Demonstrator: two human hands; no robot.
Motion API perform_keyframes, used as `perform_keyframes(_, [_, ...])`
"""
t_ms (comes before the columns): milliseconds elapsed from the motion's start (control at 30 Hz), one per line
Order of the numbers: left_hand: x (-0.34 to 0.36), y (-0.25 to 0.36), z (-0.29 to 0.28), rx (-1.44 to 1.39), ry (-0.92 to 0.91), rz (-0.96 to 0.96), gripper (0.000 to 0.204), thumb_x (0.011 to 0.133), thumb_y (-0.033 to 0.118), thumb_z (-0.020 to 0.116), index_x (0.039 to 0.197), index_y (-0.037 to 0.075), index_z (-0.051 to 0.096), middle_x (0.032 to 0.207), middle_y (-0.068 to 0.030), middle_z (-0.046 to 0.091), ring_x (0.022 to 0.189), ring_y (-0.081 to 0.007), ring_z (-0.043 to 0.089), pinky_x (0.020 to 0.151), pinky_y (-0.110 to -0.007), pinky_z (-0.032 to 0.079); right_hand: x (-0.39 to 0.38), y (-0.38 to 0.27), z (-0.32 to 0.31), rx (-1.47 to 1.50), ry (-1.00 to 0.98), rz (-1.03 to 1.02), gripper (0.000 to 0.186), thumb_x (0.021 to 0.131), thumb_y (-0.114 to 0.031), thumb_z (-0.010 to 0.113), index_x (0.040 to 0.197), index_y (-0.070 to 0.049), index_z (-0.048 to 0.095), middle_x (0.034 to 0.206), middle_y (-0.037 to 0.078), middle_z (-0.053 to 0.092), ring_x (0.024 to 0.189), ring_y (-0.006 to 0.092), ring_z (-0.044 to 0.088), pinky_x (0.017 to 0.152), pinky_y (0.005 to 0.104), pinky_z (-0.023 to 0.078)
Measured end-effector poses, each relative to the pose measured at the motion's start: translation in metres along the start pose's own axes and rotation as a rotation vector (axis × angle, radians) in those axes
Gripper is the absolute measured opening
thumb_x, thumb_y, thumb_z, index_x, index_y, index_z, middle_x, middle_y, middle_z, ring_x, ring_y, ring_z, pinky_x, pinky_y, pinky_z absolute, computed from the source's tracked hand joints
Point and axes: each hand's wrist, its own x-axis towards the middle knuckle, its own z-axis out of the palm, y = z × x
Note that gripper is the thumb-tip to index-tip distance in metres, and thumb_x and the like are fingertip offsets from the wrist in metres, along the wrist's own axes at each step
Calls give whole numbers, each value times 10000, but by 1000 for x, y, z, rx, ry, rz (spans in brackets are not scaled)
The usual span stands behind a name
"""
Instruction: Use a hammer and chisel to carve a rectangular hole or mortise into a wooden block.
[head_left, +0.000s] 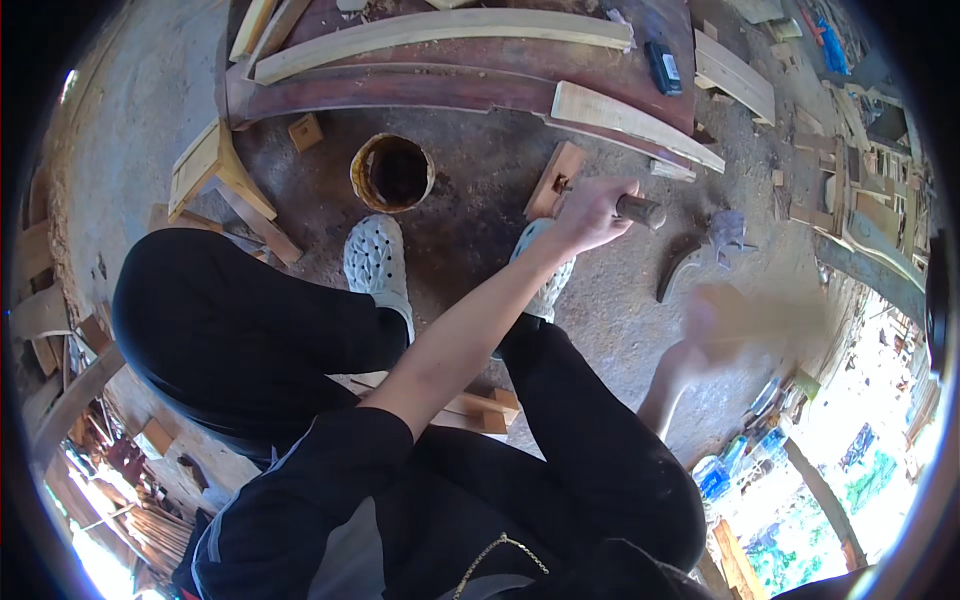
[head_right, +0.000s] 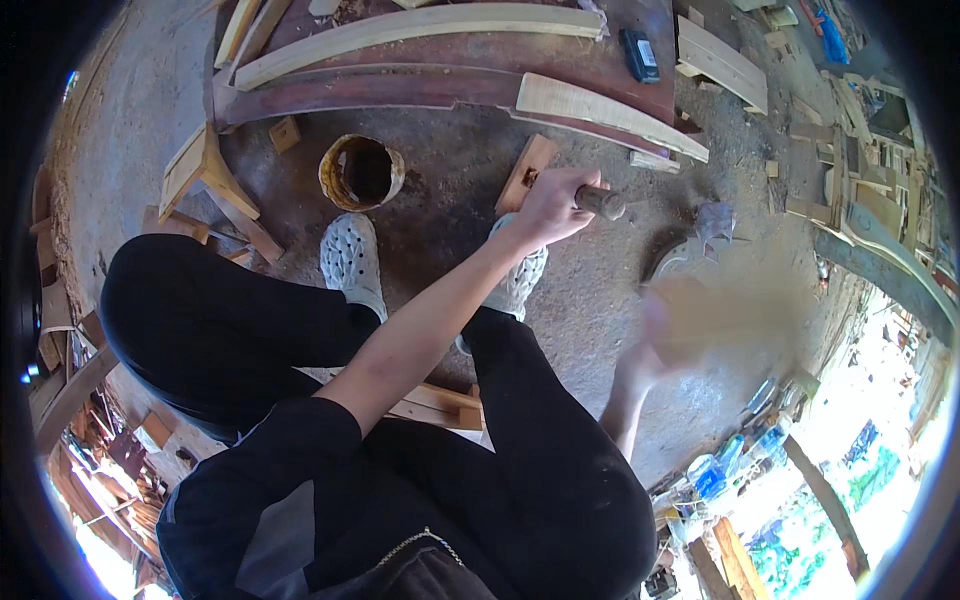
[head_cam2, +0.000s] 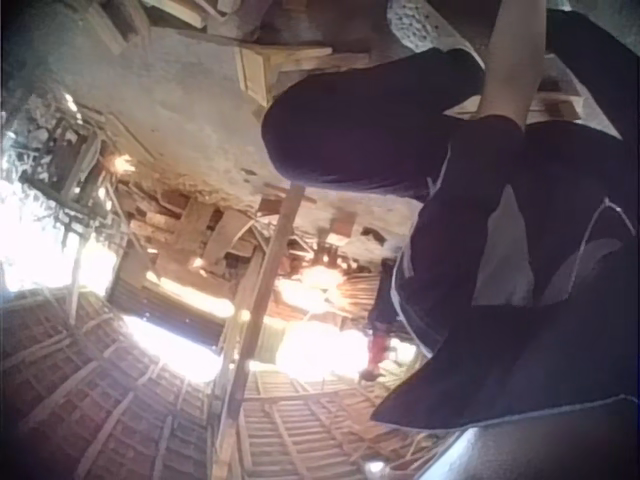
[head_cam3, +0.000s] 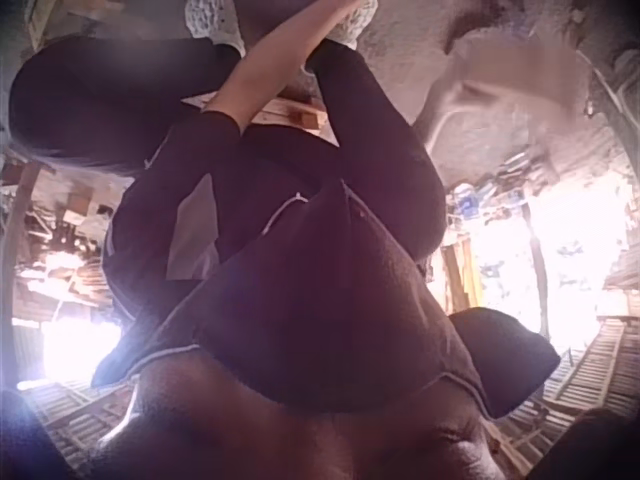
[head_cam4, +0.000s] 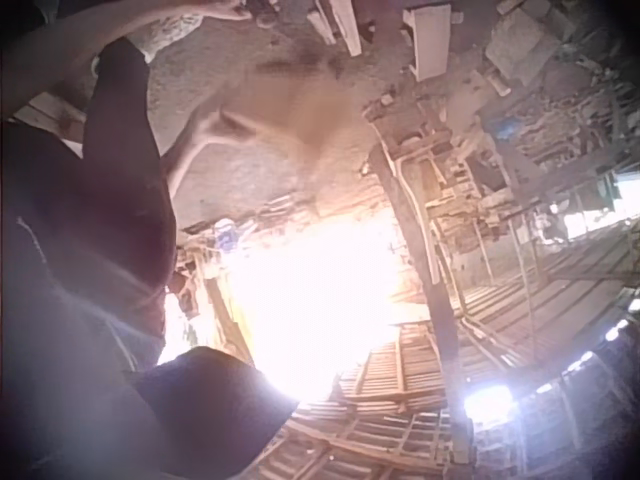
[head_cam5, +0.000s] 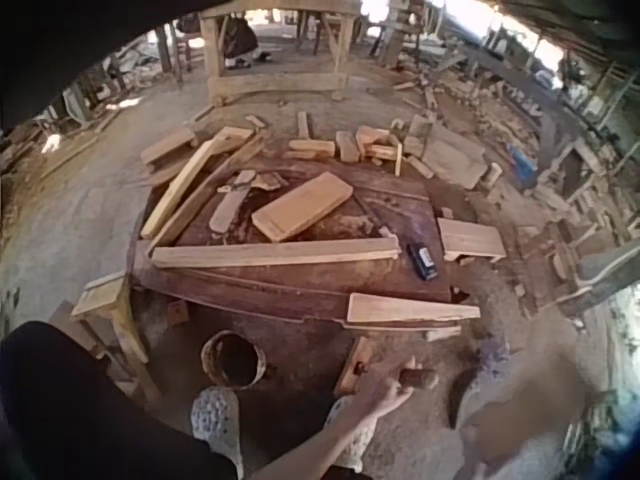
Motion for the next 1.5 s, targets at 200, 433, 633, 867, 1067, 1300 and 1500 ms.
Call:
perform_keyframes(200, [-3, -12, -9, -6, -3, -30, 186, 722, -23, 700, 765, 59, 538, 689, -125, 587, 641, -322, 629, 572, -393, 463, 25, -41, -14, -142, -212, 408, 399, 782, -173, 781, 1084, 56, 656, 917, 135, 689, 841, 276, 656, 770, 425, 530])
perform_keyframes(433, [-7, -4, -6, -4, -35, -49, 176, 732, -20, 704, 775, 54, 551, 708, -121, 605, 655, -317, 634, 582, -392, 474, 24, -41, -16, -290, -341, 352, 430, 868, -308, 699, 1113, 43, 661, 920, 179, 688, 892, 306, 659, 900, 435, 509])
perform_keyframes(633, [-10, -11, -14, 60, -47, -77, 186, 711, -15, 701, 800, 58, 555, 729, -127, 622, 692, -311, 652, 609, -401, 486, 1, -10, 3, -550, -701, 335, 334, 841, -161, 672, 1082, 69, 656, 916, 167, 693, 799, 253, 638, 752, 402, 526])
perform_keyframes(867, [-6, -2, -9, 47, -53, -43, 179, 712, -14, 690, 798, 69, 557, 733, -119, 631, 674, -306, 655, 610, -393, 495, 1, -4, -1, -464, -648, 458, 292, 811, -146, 735, 1001, 49, 631, 827, 80, 619, 738, 190, 583, 657, 339, 484])
perform_keyframes(1067, [-2, 0, 1, 75, -62, -51, 225, 711, 22, 736, 816, 98, 552, 737, -92, 633, 702, -306, 656, 619, -400, 503, -2, -8, -25, -226, -110, 321, 376, 795, -164, 758, 1068, 58, 626, 892, 111, 635, 868, 242, 611, 770, 366, 493])
perform_keyframes(1300, [-1, -10, -3, 84, -73, -4, 224, 718, 24, 732, 811, 87, 539, 756, -92, 638, 710, -316, 653, 623, -412, 504, -3, -20, -23, -6, -23, 431, 490, 791, -138, 740, 1209, 65, 585, 1012, 181, 646, 903, 307, 635, 815, 414, 532])
perform_keyframes(1500, [-14, -4, -3, 187, -105, -25, 211, 727, 16, 718, 797, 86, 531, 739, -101, 622, 699, -316, 645, 611, -408, 495, -8, -7, -17, -559, -592, 421, 320, 843, -238, 593, 1013, 32, 617, 924, 153, 632, 839, 278, 616, 788, 426, 511])
